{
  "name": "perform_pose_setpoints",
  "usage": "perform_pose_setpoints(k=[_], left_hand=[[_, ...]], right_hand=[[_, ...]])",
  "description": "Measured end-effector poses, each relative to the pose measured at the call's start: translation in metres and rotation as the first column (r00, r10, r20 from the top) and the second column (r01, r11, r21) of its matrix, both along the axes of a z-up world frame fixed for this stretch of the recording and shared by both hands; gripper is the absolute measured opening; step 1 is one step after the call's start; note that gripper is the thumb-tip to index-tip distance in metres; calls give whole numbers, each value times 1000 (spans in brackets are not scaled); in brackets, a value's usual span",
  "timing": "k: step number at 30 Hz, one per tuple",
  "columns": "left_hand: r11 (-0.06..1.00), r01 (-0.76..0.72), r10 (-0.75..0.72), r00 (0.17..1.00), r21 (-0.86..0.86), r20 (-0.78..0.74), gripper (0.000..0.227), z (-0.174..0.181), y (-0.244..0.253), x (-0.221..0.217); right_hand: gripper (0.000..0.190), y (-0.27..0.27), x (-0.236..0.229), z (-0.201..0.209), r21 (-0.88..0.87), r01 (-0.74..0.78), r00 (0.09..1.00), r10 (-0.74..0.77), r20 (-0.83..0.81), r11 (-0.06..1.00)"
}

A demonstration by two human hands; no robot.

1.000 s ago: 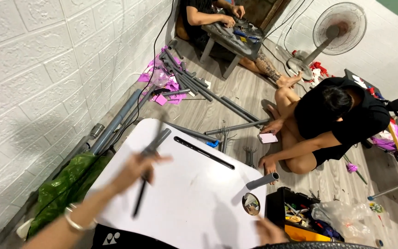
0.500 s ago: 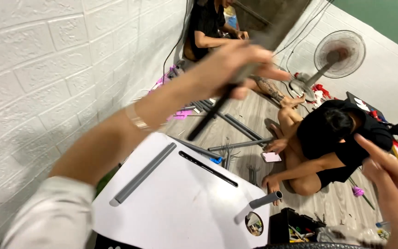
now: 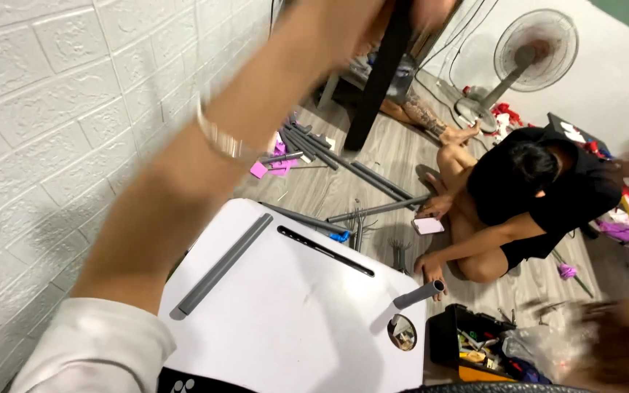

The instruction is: The person uses a handheld hacksaw blade to cut a grey plastic pipe on a small table.

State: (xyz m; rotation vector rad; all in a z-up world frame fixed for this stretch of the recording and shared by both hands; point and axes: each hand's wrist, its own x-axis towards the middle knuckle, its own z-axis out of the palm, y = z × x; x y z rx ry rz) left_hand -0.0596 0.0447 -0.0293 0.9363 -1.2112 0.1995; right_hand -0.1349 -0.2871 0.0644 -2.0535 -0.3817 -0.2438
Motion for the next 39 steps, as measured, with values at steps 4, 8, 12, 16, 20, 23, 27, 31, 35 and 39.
perform_pose_setpoints(k=[4, 8, 12, 16, 20, 23, 27, 31, 35, 39], left_hand=[[996, -45, 29, 978, -74, -208, 39, -72, -2, -50], [992, 0, -95, 664, -126, -742, 25, -222, -23, -88], [998, -61, 25, 587, -14, -809, 33, -313, -29, -130], [989, -85, 151, 499, 125, -853, 28, -344, -30, -157], [902, -101, 408, 514, 419, -755, 30, -366, -30, -158], [891, -86, 429, 486, 447, -761, 35, -366, -30, -154], [910, -62, 394, 441, 410, -807, 43, -389, -25, -148], [882, -117, 453, 478, 456, -752, 46, -385, -21, -148], [829, -97, 517, 509, 551, -688, 37, -365, -18, -147], [820, -83, 504, 574, 566, -646, 30, -362, -19, -139]], right_hand=[[36, 36, -14, -235, 148, -86, 994, 95, -56, 985], [46, 125, -80, -391, 79, -249, 942, 260, -213, 965], [46, 147, -133, -482, 454, -110, 866, 309, -393, 884], [41, 157, -165, -530, 505, 118, 761, 249, -599, 855], [33, 153, -178, -566, 403, 290, 801, 10, -598, 868], [32, 147, -180, -548, 416, 379, 771, -34, -636, 826], [35, 130, -176, -565, 266, 386, 784, -163, -599, 883], [36, 112, -178, -600, 208, 410, 763, -209, -612, 888], [37, 118, -185, -576, 196, 456, 769, -274, -577, 868], [42, 138, -194, -510, 161, 454, 773, -297, -561, 876]])
